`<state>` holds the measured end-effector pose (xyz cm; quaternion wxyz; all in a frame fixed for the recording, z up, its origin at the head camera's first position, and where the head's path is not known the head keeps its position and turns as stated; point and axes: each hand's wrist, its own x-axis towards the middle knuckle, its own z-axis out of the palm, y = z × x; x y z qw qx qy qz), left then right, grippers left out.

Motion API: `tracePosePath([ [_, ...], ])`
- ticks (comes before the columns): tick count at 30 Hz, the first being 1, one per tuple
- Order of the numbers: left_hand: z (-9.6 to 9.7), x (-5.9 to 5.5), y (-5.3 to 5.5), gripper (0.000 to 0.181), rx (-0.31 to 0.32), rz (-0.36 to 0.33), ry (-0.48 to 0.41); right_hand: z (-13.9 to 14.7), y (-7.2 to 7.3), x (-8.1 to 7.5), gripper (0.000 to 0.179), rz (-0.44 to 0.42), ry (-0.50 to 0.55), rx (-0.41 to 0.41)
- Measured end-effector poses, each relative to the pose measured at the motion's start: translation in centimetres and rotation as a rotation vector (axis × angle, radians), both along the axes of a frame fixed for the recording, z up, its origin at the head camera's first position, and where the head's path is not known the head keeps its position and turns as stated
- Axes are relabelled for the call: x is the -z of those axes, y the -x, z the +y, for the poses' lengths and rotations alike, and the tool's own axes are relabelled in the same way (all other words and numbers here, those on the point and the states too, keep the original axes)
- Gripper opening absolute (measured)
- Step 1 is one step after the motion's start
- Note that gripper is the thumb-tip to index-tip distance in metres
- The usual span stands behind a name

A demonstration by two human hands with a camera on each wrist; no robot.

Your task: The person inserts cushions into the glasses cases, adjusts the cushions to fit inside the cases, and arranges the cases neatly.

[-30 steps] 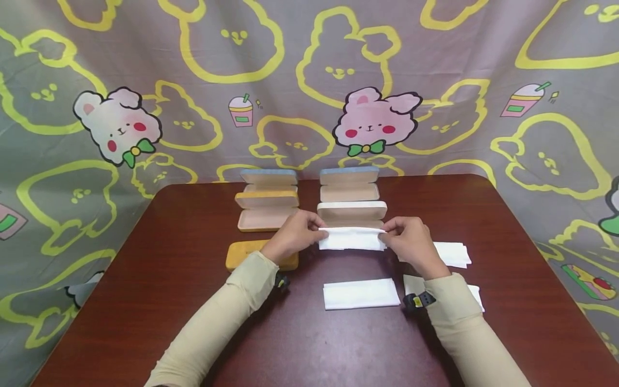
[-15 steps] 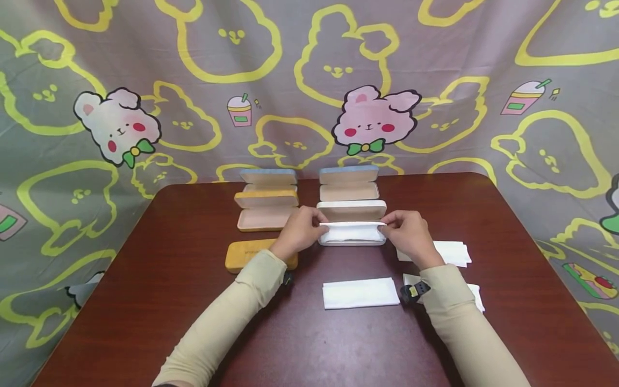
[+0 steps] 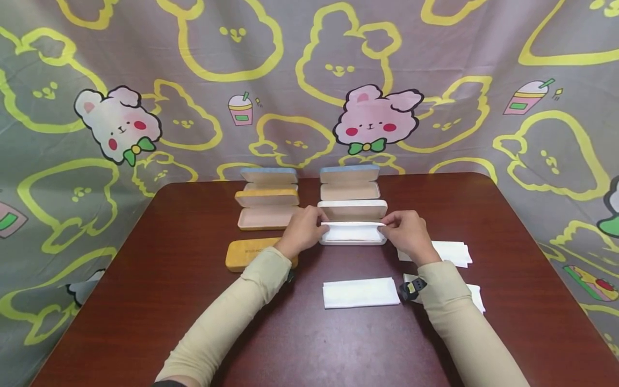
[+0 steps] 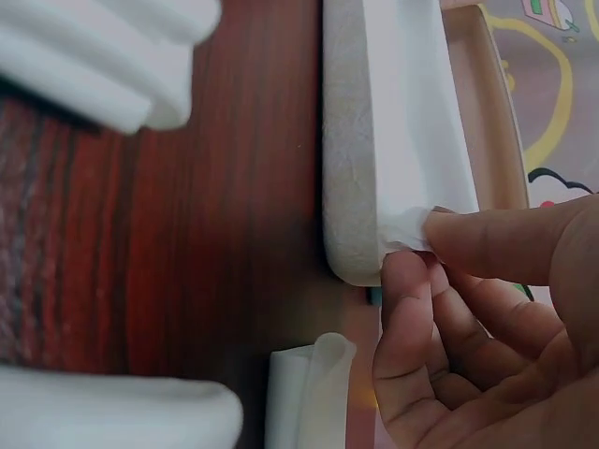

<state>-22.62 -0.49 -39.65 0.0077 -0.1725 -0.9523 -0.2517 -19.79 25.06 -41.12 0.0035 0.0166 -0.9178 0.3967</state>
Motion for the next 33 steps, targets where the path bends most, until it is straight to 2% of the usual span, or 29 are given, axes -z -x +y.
tracePosePath([
  [6, 0.2, 0.2, 0.1, 0.009, -0.007, 0.03, 0.05, 0.0, 0.3, 0.0, 0.024, -0.024, -0.014, 0.0],
  [13, -0.2, 0.3, 0.3, 0.005, 0.005, 0.047, 0.028, -0.1, 0.4, 0.1, 0.024, -0.023, -0.013, 0.012],
  [19, -1.4, 0.1, 0.4, 0.006, 0.033, -0.02, -0.056, 0.1, 0.2, -0.1, 0.023, -0.035, -0.01, 0.026],
  [24, -2.7, -0.8, 1.0, 0.005, 0.005, -0.074, -0.11, 0.6, 0.0, -0.4, 0.023, -0.034, -0.006, 0.047],
  [26, -3.3, -1.2, 1.3, 0.011, -0.02, -0.136, -0.159, 0.9, -0.1, -0.6, 0.024, -0.04, 0.01, 0.056],
  [27, -3.6, -1.3, 1.4, 0.014, -0.033, -0.19, -0.208, 1.0, 0.0, -0.7, 0.024, -0.046, 0.026, 0.061],
  [31, -4.4, -1.7, 2.2, 0.023, -0.089, -0.442, -0.468, 1.6, 0.3, -1.3, 0.029, -0.092, 0.112, 0.08],
  [33, -4.5, -1.7, 2.5, 0.036, -0.116, -0.547, -0.575, 1.8, 0.7, -1.5, 0.038, -0.146, 0.169, 0.077],
])
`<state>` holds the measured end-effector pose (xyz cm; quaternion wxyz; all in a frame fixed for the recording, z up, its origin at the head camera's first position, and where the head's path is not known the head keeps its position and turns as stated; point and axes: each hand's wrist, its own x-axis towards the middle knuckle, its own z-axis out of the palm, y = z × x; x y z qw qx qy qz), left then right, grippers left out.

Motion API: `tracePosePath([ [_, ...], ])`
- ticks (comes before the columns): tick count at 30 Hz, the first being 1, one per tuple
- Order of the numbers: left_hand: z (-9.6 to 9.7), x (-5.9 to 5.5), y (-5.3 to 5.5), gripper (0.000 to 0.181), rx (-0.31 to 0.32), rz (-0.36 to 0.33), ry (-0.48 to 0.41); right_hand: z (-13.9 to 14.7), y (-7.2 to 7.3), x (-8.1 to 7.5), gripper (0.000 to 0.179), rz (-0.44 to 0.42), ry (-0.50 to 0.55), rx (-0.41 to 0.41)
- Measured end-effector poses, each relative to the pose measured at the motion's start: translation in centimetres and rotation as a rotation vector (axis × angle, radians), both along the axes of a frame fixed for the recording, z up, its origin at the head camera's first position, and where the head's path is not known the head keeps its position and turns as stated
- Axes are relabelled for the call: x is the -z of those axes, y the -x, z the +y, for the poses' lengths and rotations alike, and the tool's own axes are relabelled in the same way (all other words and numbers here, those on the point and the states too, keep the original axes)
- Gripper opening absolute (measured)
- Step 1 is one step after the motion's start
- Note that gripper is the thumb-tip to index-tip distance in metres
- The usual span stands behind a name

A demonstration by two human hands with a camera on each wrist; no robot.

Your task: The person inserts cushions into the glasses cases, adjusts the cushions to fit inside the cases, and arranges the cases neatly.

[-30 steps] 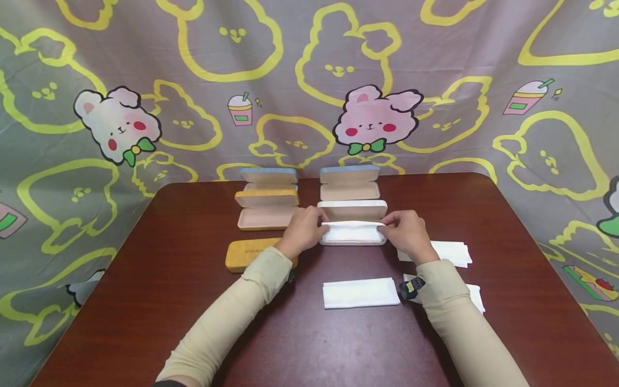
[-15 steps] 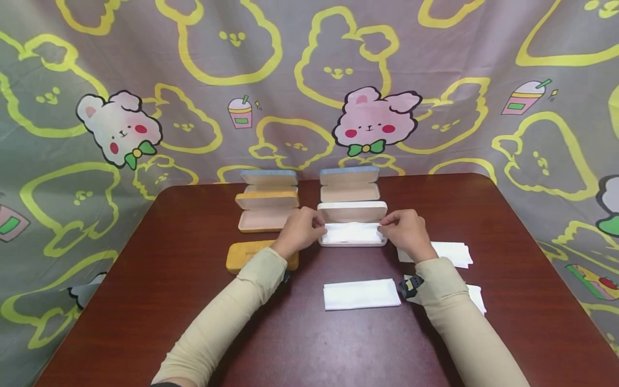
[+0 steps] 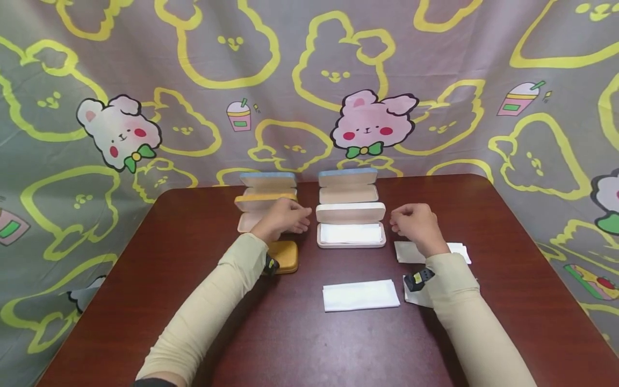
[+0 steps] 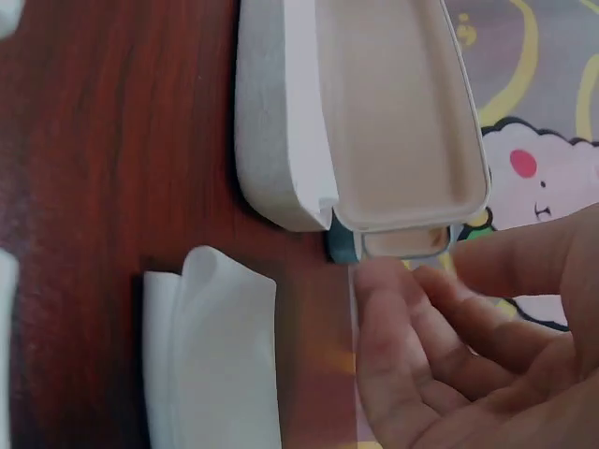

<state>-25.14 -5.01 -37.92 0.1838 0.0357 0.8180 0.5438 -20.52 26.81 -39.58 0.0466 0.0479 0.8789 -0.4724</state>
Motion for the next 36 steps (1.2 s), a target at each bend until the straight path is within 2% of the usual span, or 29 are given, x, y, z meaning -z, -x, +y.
tracePosePath([
  [2, 0.0, 0.1, 0.3, 0.053, -0.009, -0.072, -0.046, 0.0, 0.4, -0.1, 0.053, -0.064, 0.049, -0.011],
  [6, 0.2, 0.2, 0.6, 0.077, 0.012, -0.158, -0.034, -0.2, 1.0, 0.1, 0.079, -0.167, 0.1, -0.054],
  [8, 0.5, 0.3, 0.6, 0.081, 0.029, -0.187, -0.022, -0.3, 1.1, 0.3, 0.088, -0.189, 0.112, -0.068],
  [13, 1.2, 0.3, 0.8, 0.083, 0.09, -0.21, 0.029, -0.6, 1.5, 0.4, 0.099, -0.215, 0.102, -0.08],
  [17, 1.5, 0.3, 1.0, 0.083, 0.128, -0.239, 0.044, -0.8, 1.7, 0.2, 0.097, -0.214, 0.078, -0.094],
  [22, 1.5, 0.3, 1.4, 0.081, 0.116, -0.275, 0.024, -0.7, 1.8, 0.1, 0.087, -0.221, 0.088, -0.096],
  [29, 1.2, 0.6, 1.7, 0.077, 0.143, -0.3, 0.006, -1.0, 1.8, 0.0, 0.077, -0.238, 0.116, -0.07],
  [36, 0.9, 0.6, 1.7, 0.067, 0.139, -0.32, -0.021, -1.1, 1.5, -0.1, 0.054, -0.237, 0.19, -0.077],
])
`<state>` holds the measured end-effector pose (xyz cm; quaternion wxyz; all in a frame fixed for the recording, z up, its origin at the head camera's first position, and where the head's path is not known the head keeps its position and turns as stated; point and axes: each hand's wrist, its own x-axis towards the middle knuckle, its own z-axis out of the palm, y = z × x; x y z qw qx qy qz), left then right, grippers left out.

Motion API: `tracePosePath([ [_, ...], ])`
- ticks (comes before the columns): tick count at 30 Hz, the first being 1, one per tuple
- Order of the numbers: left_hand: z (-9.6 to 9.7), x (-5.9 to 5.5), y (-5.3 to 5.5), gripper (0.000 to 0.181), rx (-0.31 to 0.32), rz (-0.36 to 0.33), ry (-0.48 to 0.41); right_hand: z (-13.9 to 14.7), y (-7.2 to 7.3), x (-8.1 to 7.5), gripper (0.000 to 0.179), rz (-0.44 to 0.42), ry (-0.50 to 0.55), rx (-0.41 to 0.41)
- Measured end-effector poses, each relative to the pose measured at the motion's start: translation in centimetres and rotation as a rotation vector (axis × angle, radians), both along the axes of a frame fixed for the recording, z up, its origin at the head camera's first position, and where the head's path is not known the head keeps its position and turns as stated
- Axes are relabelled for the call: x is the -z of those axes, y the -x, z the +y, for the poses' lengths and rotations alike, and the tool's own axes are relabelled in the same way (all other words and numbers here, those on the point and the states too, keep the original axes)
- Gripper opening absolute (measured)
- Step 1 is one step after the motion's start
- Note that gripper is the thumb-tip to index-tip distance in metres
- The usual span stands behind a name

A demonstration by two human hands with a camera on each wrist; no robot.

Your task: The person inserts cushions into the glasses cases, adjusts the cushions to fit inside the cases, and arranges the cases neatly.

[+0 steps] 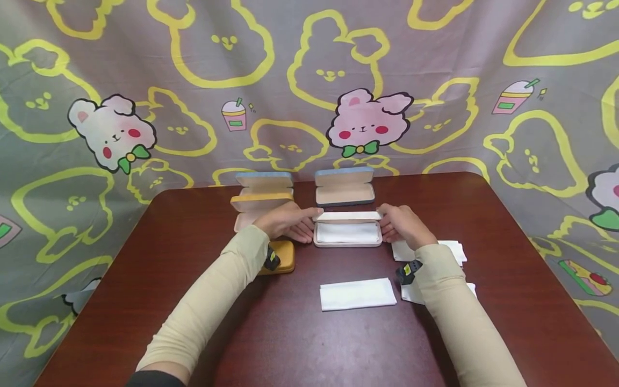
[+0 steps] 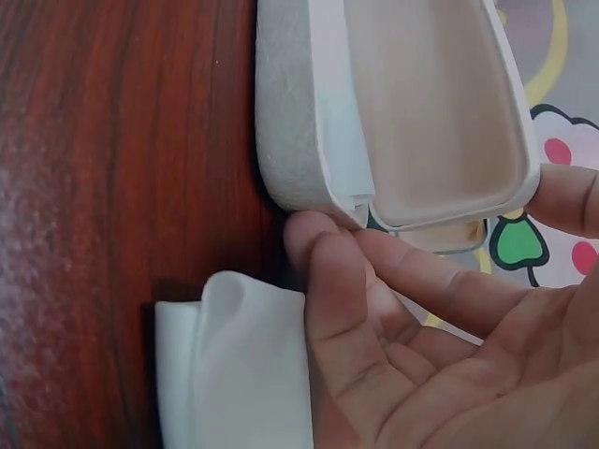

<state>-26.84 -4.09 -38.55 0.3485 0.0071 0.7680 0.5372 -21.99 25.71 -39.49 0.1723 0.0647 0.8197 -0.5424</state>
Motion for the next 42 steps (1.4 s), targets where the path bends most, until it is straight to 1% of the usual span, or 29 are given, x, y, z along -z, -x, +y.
tracePosePath([
  [3, -0.1, 0.1, -0.1, 0.065, 0.003, 0.002, -0.006, 0.1, -0.2, 0.1, 0.045, -0.002, 0.028, 0.003],
  [6, -0.2, 0.1, -0.2, 0.061, 0.017, 0.02, -0.005, 0.1, -0.3, 0.3, 0.04, 0.004, 0.037, 0.008],
  [8, -0.2, 0.1, -0.4, 0.056, 0.032, 0.042, 0.007, 0.1, -0.4, 0.4, 0.036, 0.01, 0.031, 0.019],
  [10, -0.2, -0.1, -0.6, 0.047, 0.049, 0.068, 0.022, 0.1, -0.5, 0.5, 0.034, 0.021, 0.002, 0.014],
  [15, 0.2, -0.4, -1.1, 0.032, 0.088, 0.132, 0.078, 0.1, -0.9, 0.7, 0.036, 0.029, -0.075, 0.0],
  [21, 0.4, -0.6, -1.3, 0.031, 0.087, 0.179, 0.129, 0.2, -1.1, 0.8, 0.039, 0.049, -0.081, 0.004],
  [22, 0.4, -0.6, -1.4, 0.03, 0.091, 0.199, 0.149, 0.3, -1.2, 0.8, 0.04, 0.056, -0.086, -0.001],
  [24, 0.3, -0.8, -1.5, 0.031, 0.112, 0.268, 0.216, 0.4, -1.5, 0.7, 0.044, 0.068, -0.115, -0.008],
  [26, 0.2, -1.1, -1.7, 0.032, 0.148, 0.368, 0.308, 0.6, -2.0, 0.5, 0.047, 0.086, -0.146, -0.012],
  [28, 0.1, -1.6, -1.9, 0.034, 0.187, 0.486, 0.396, 0.8, -2.5, 0.2, 0.048, 0.102, -0.174, -0.014],
  [30, -0.1, -2.1, -2.4, 0.032, 0.205, 0.584, 0.452, 0.9, -3.1, -0.3, 0.049, 0.113, -0.202, -0.02],
  [32, -0.2, -2.6, -3.0, 0.029, 0.209, 0.646, 0.459, 1.0, -3.6, -0.7, 0.048, 0.128, -0.228, -0.032],
  [33, -0.2, -2.7, -3.4, 0.029, 0.21, 0.666, 0.455, 1.1, -3.9, -0.9, 0.047, 0.135, -0.243, -0.042],
  [35, -0.2, -2.9, -4.2, 0.031, 0.21, 0.68, 0.431, 1.2, -4.5, -1.1, 0.045, 0.155, -0.27, -0.061],
  [39, 0.3, -3.0, -6.0, 0.037, 0.264, 0.709, 0.384, 1.1, -5.6, -1.2, 0.038, 0.201, -0.296, -0.098],
  [42, 0.9, -3.0, -7.2, 0.038, 0.312, 0.752, 0.369, 0.7, -6.5, -1.2, 0.034, 0.23, -0.317, -0.124],
])
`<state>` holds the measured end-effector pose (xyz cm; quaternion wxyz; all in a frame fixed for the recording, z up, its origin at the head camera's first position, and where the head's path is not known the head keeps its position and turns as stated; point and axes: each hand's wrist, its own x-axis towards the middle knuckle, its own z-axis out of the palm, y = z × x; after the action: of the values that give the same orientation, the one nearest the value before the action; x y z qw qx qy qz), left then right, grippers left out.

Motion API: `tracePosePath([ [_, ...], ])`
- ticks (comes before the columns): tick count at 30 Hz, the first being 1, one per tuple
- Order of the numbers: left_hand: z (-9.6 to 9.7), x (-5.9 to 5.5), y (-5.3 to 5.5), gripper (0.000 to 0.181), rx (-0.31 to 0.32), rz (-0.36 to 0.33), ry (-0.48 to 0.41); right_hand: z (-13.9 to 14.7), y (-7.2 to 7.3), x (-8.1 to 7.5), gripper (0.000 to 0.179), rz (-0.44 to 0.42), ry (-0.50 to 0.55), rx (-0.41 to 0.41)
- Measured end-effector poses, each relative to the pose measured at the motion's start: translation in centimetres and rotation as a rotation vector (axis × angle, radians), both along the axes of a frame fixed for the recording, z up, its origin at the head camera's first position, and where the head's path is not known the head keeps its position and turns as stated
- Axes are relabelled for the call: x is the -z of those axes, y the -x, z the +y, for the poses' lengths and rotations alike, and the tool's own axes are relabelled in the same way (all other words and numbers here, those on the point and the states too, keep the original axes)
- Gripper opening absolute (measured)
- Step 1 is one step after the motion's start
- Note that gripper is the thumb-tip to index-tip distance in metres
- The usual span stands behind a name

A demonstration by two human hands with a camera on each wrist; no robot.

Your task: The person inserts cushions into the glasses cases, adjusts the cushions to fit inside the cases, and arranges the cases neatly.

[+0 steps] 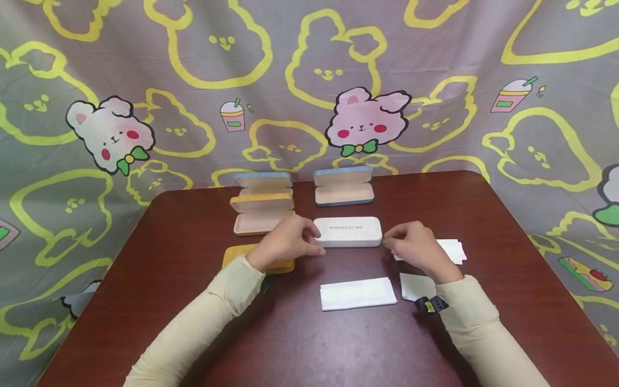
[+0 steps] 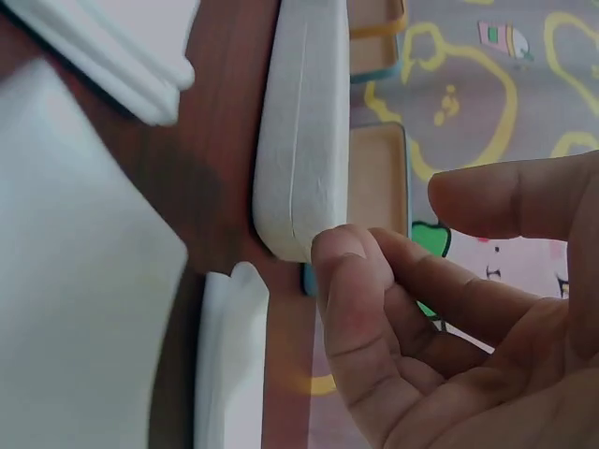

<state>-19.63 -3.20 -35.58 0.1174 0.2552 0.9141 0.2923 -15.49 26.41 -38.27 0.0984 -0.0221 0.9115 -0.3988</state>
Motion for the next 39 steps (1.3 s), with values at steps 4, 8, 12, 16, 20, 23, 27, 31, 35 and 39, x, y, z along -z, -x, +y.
tracePosePath([
  [4, 0.8, 0.3, -1.6, 0.036, 0.045, 0.03, 0.013, -0.3, -1.3, 0.1, 0.03, 0.019, -0.02, -0.026],
  [8, 1.2, 1.0, -2.9, 0.033, 0.082, 0.012, 0.041, -0.6, -2.4, 0.4, 0.025, 0.024, -0.031, -0.059],
  [12, 1.5, 2.1, -3.8, 0.026, 0.13, 0.001, 0.088, -0.7, -3.3, 0.9, 0.021, 0.017, -0.069, -0.101],
  [16, 1.8, 2.8, -4.3, 0.024, 0.159, 0.022, 0.15, -0.7, -3.8, 1.3, 0.018, 0.034, -0.102, -0.139],
  [20, 2.0, 3.4, -4.6, 0.028, 0.17, 0.036, 0.198, -0.6, -4.0, 1.7, 0.016, 0.031, -0.107, -0.168],
  [23, 2.1, 3.7, -4.7, 0.03, 0.169, 0.051, 0.227, -0.5, -4.1, 1.9, 0.018, 0.025, -0.119, -0.178],
  [27, 2.2, 3.9, -4.6, 0.03, 0.163, 0.074, 0.246, -0.5, -4.1, 2.2, 0.021, 0.054, -0.164, -0.185],
  [31, 2.3, 4.3, -4.5, 0.029, 0.157, 0.078, 0.25, -0.8, -4.1, 2.5, 0.02, 0.068, -0.189, -0.178],
  [35, 2.4, 4.7, -4.3, 0.028, 0.152, 0.077, 0.259, -0.9, -4.0, 2.8, 0.017, 0.066, -0.194, -0.162],
  [39, 2.5, 4.9, -4.3, 0.027, 0.157, 0.066, 0.255, -1.0, -4.0, 3.0, 0.015, 0.095, -0.212, -0.164],
])
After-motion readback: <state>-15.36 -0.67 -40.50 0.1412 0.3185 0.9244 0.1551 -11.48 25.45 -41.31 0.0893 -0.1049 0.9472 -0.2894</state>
